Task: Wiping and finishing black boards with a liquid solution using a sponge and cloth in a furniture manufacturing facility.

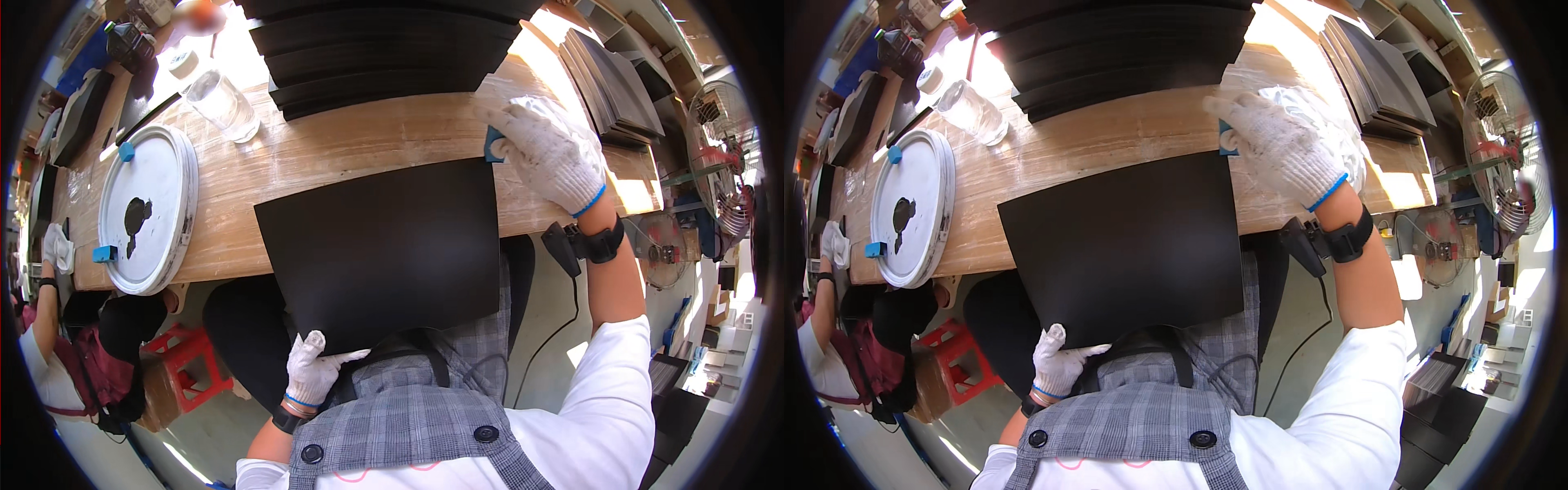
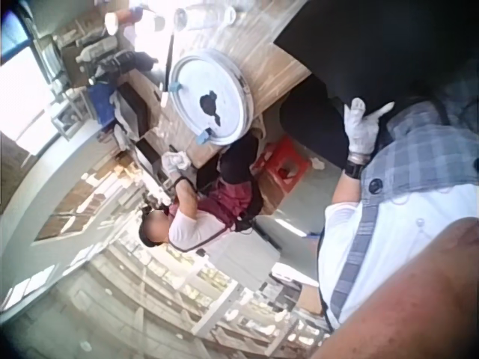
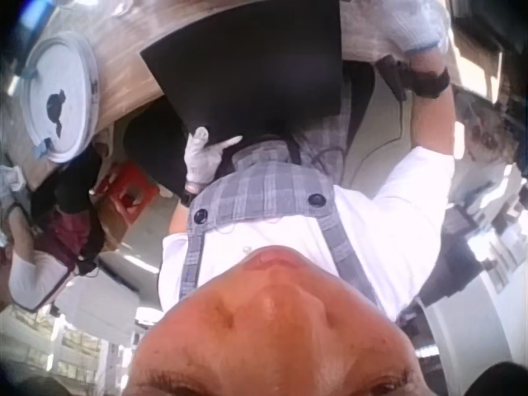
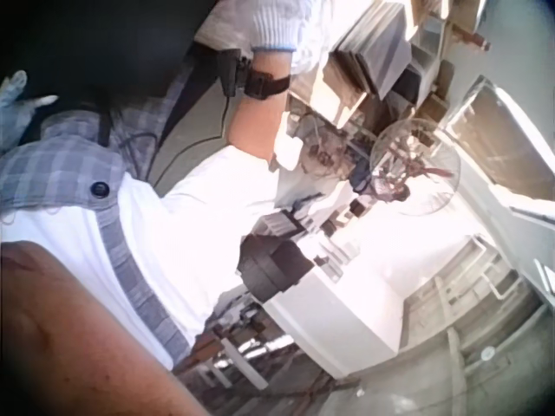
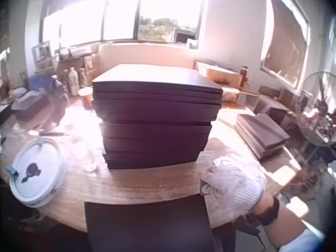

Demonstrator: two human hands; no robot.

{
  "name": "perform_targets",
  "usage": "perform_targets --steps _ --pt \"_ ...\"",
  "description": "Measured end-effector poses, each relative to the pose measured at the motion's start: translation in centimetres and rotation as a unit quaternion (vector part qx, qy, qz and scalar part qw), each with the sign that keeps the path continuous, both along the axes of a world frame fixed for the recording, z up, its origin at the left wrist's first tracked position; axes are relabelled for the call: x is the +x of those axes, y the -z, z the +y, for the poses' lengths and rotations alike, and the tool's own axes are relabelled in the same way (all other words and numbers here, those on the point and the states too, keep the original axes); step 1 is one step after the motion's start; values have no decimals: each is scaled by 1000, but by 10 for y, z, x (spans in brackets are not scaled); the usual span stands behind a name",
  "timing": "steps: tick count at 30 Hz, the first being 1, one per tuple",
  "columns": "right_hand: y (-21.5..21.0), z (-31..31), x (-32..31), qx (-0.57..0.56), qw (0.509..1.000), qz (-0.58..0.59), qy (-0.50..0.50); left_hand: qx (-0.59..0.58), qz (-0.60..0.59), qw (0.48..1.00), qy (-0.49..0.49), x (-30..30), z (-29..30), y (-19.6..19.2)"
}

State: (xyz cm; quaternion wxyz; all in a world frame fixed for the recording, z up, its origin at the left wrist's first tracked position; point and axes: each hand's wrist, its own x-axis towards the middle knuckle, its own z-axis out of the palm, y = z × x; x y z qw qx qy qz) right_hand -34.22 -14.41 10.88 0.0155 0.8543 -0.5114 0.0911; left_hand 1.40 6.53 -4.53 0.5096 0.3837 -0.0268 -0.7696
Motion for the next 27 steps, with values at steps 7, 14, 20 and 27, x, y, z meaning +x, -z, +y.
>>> perform_targets --steps 7,14,20,27 --pt "19 -3 42 74 974 -209 -44 -7 -3 1000 -10 -2 0 8" --pt "7 6 -16 -93 996 -6 7 -47 18 999 -21 -1 5 8" --pt "23 14 -16 -122 982 -142 4 -8 -29 999 -11 -1 4 5" --pt "44 15 -25 -69 947 -308 65 -11 9 1000 -17 4 8 15"
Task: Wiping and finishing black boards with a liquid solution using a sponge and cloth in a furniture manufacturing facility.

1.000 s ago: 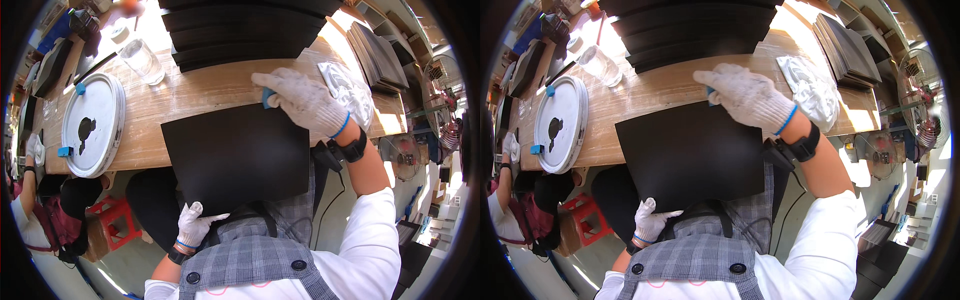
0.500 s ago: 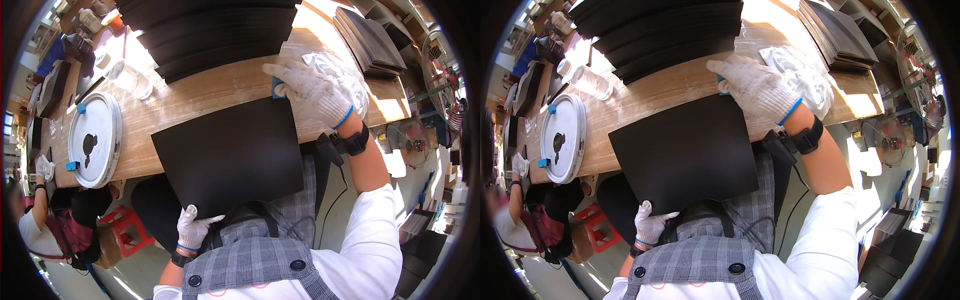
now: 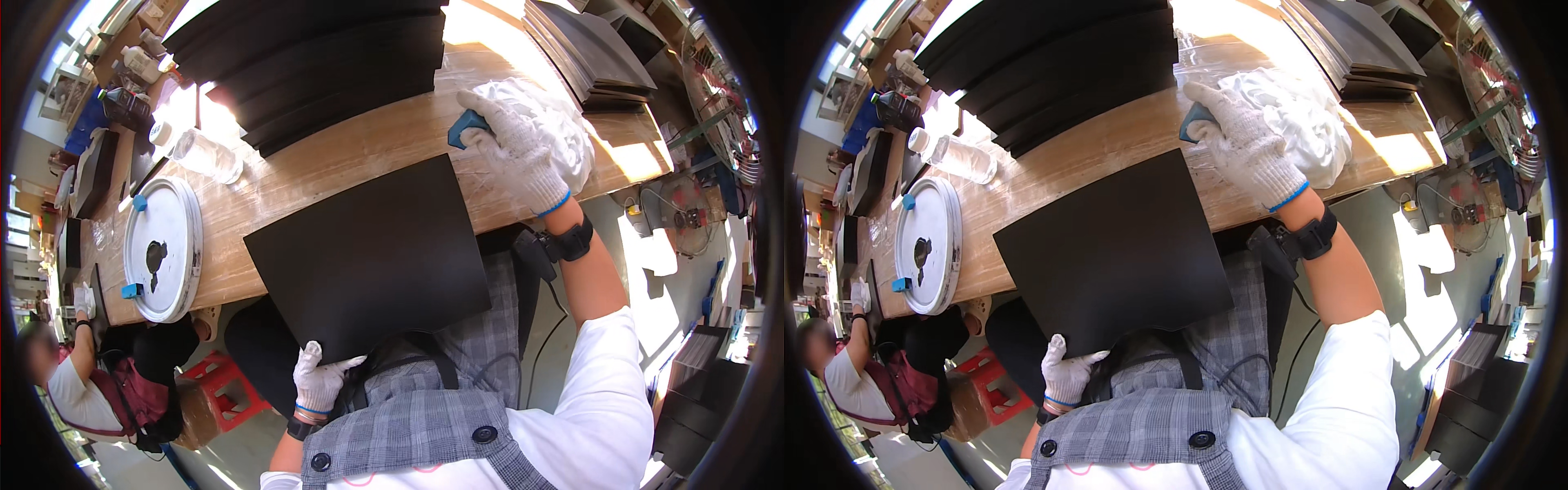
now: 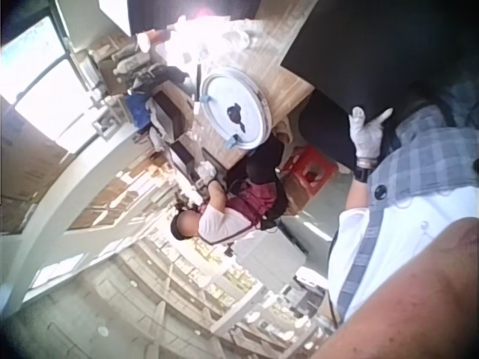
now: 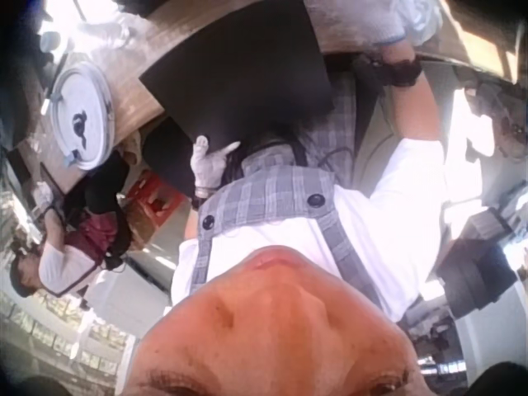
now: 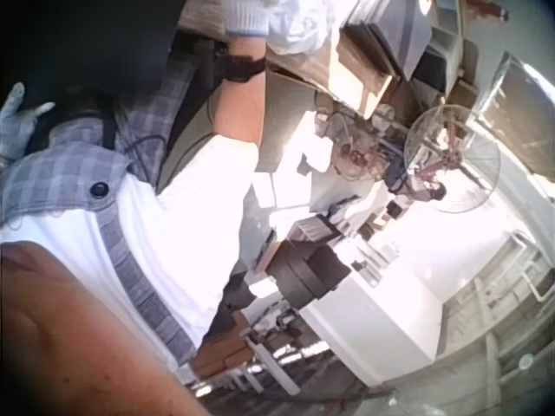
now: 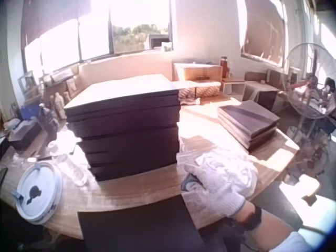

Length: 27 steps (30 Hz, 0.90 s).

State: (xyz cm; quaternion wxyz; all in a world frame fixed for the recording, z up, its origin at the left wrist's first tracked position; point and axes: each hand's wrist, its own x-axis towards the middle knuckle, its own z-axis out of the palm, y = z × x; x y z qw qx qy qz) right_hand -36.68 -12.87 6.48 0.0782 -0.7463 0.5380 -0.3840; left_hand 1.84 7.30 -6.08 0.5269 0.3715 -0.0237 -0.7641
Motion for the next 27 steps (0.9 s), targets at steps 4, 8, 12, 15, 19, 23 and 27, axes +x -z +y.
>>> perform_targets --steps 4,8,12,15,19,23,27 --pt "25 20 5 11 998 -53 -25 14 -42 999 -13 -8 -2 -12" --pt "33 41 -2 43 994 -91 -43 11 -32 999 -16 -3 2 -8" --pt "35 28 1 24 990 -138 -12 17 -30 999 -11 -6 -1 -14" --pt "41 15 5 -12 986 -164 11 24 -20 999 -10 -5 -1 -14" --pt "45 53 3 37 988 -149 -10 40 -29 999 -15 -4 1 -19" --pt "54 123 -5 66 989 -130 -38 43 -56 997 2 -9 -2 -35" --pt "46 143 -11 115 984 -124 -56 29 -16 999 5 -11 -3 -41"
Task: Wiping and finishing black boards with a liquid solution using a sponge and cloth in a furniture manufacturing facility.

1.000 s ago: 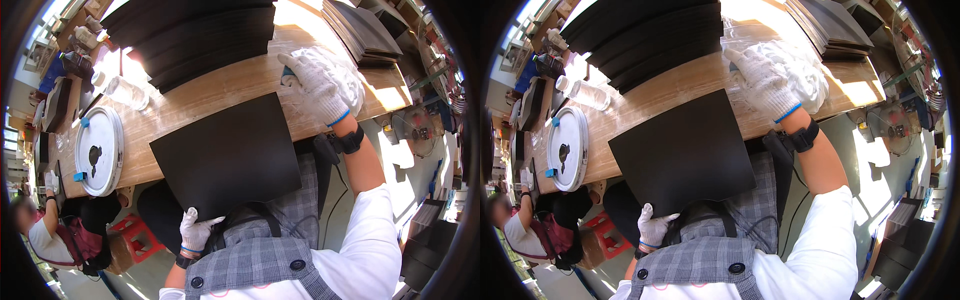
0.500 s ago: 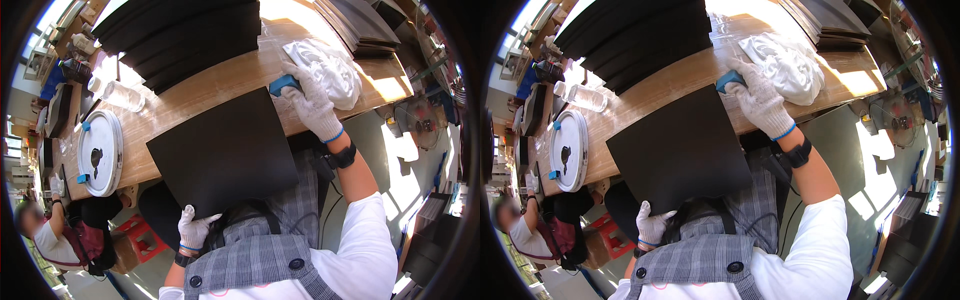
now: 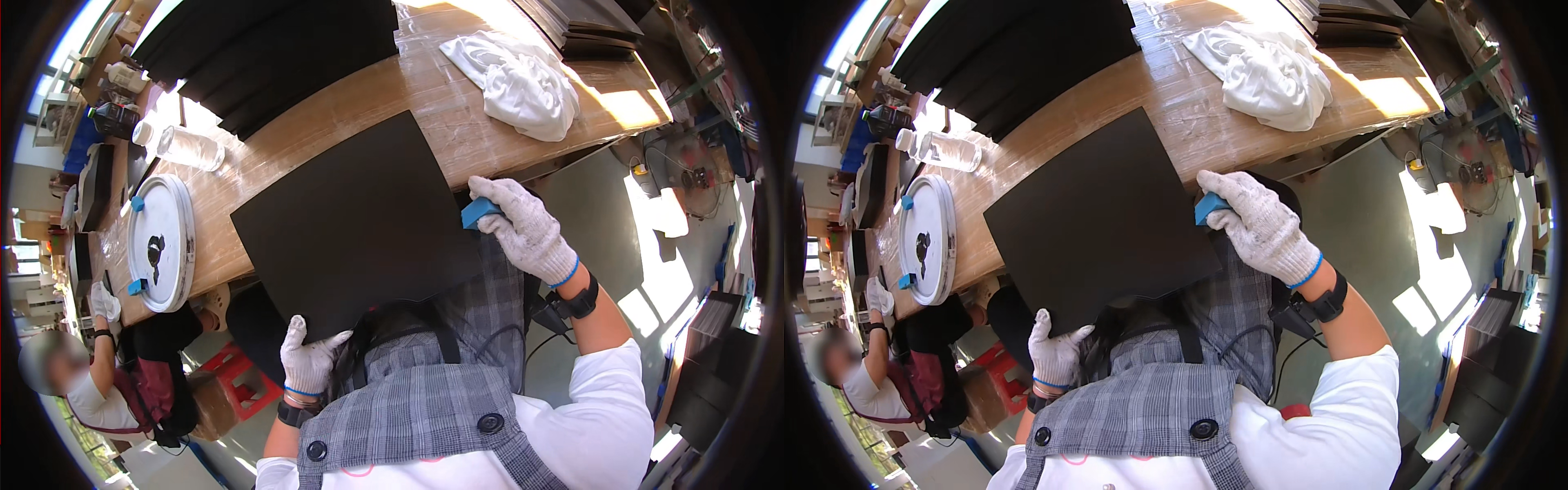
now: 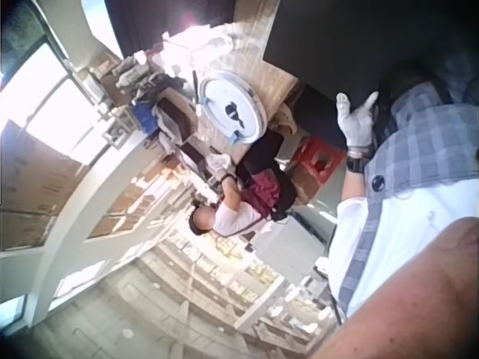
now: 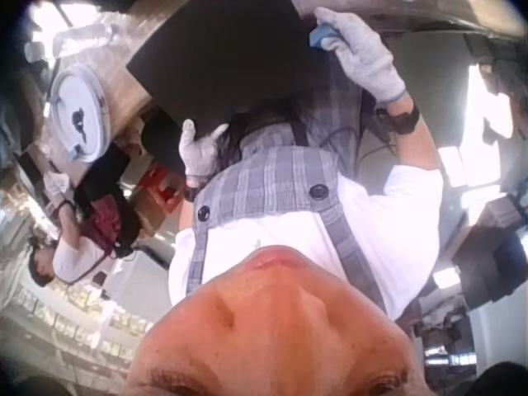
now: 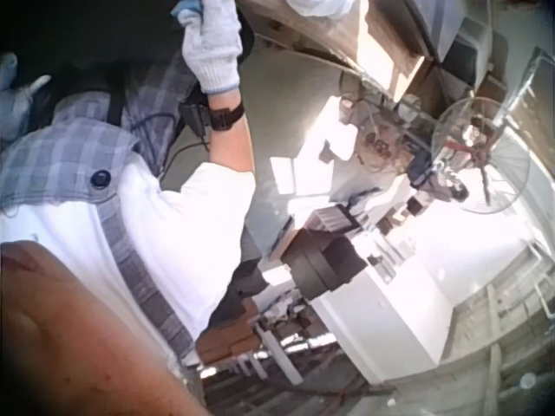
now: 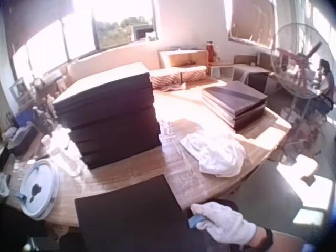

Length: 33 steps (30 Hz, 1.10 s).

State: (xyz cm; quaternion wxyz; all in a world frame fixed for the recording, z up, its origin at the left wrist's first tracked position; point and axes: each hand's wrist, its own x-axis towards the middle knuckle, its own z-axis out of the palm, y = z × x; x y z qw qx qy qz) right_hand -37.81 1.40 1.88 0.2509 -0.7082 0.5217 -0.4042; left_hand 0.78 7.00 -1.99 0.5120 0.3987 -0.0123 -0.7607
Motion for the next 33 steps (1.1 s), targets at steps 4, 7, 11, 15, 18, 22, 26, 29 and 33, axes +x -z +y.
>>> perform_targets --steps 4,7,11,15,18,22,26,29,33 --pt "6 -38 13 -46 998 -2 49 -4 13 1000 7 -2 0 -2" --pt "4 -68 21 -129 988 27 86 -25 20 999 19 -1 0 2" --pt "2 -60 21 -137 989 10 61 -29 0 1000 13 4 3 4" --pt "-1 -25 16 -113 993 40 6 -14 -18 1000 -4 -1 2 -4" --pt "3 -34 17 -117 993 19 -8 -9 -35 999 -4 -3 2 -6" --pt "2 -95 25 -104 992 38 60 -7 -36 999 3 -6 0 -9" --pt "5 -125 28 -110 987 44 110 -14 -32 999 7 -7 2 -7" --pt "5 -95 21 -92 991 37 85 -19 -31 999 -2 -8 0 -9" --pt "10 2 8 -72 997 26 16 -33 -20 999 0 -4 1 -11"
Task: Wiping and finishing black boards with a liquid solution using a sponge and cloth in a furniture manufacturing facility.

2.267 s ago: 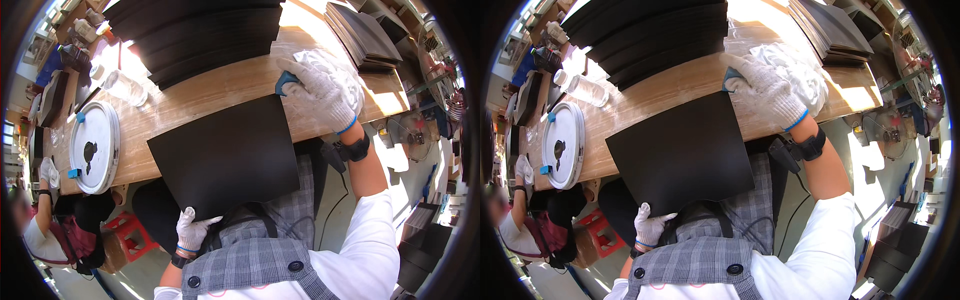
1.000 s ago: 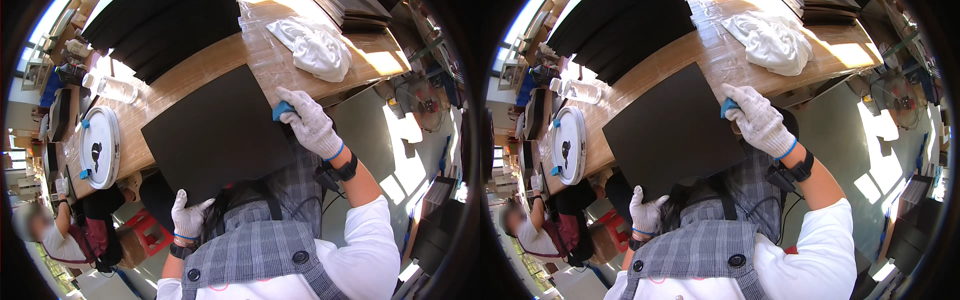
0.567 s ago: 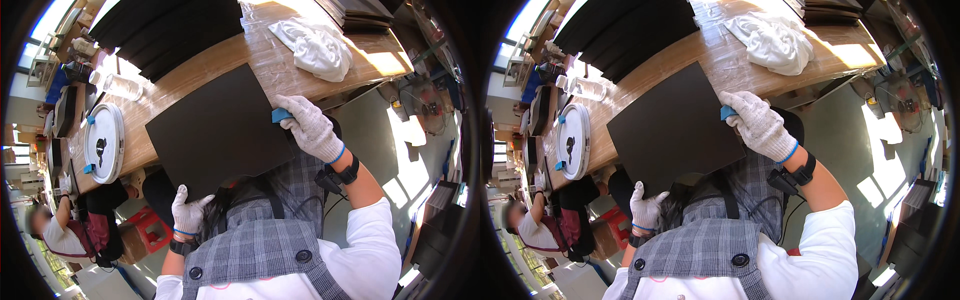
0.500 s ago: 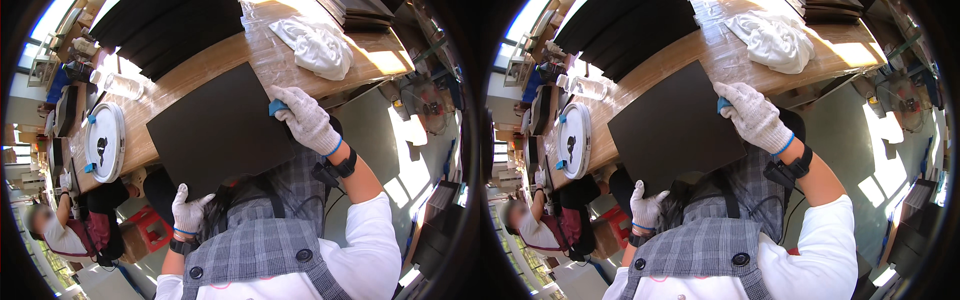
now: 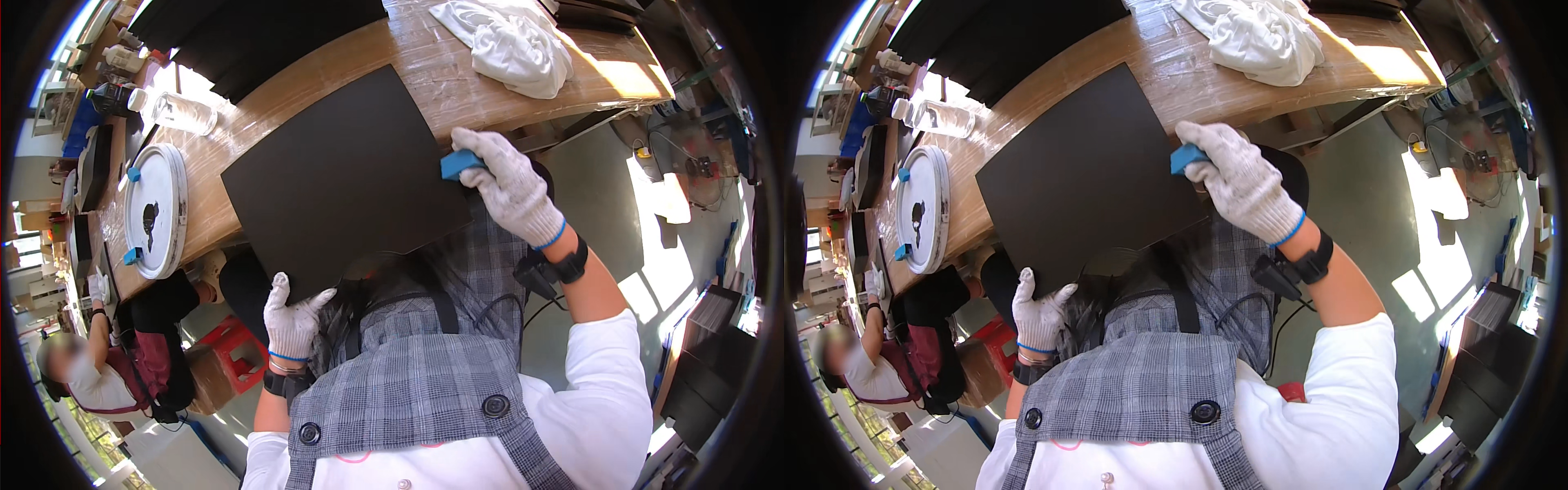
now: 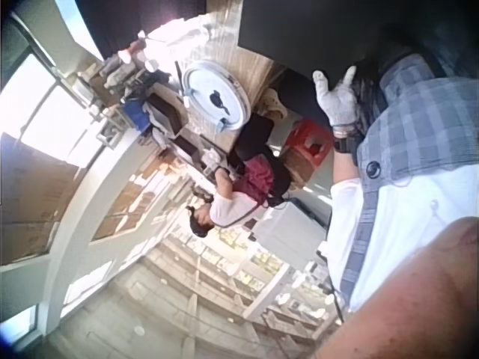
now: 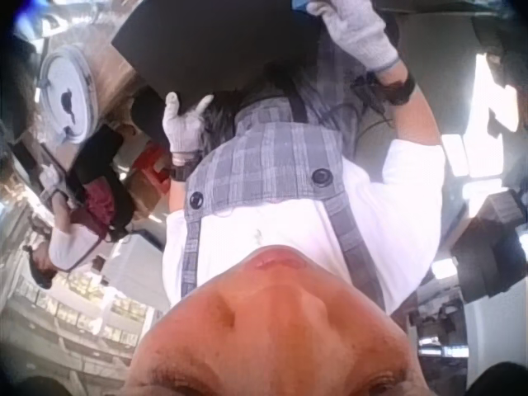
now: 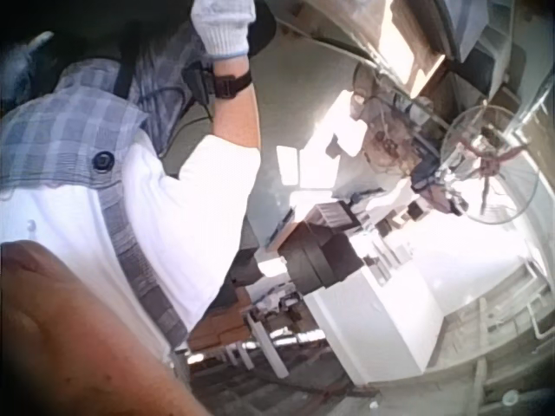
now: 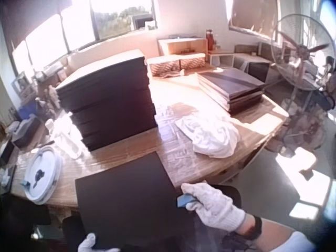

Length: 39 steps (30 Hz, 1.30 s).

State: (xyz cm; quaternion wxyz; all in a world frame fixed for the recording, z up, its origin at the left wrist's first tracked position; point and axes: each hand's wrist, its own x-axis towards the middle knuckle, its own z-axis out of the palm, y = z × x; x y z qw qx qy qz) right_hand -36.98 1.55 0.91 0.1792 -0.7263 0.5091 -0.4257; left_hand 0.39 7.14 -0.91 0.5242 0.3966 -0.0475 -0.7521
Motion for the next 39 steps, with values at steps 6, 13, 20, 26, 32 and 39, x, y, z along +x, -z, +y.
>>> perform_targets --steps 6,13,20,26,32,39 --pt "-3 89 -16 114 992 30 -46 8 8 1000 -5 1 -2 3" --pt "-2 79 6 -5 998 23 66 -4 -7 1000 -2 -2 1 0" --pt "7 86 3 -40 987 4 158 7 -10 1000 -18 -4 2 -3" --pt "13 83 9 -60 974 126 180 -7 4 1000 -20 -5 8 1" --pt "19 85 15 46 973 -158 162 8 0 1000 -16 -6 6 -2" --pt "23 87 15 110 941 -265 180 -8 17 1000 -3 -3 6 2"
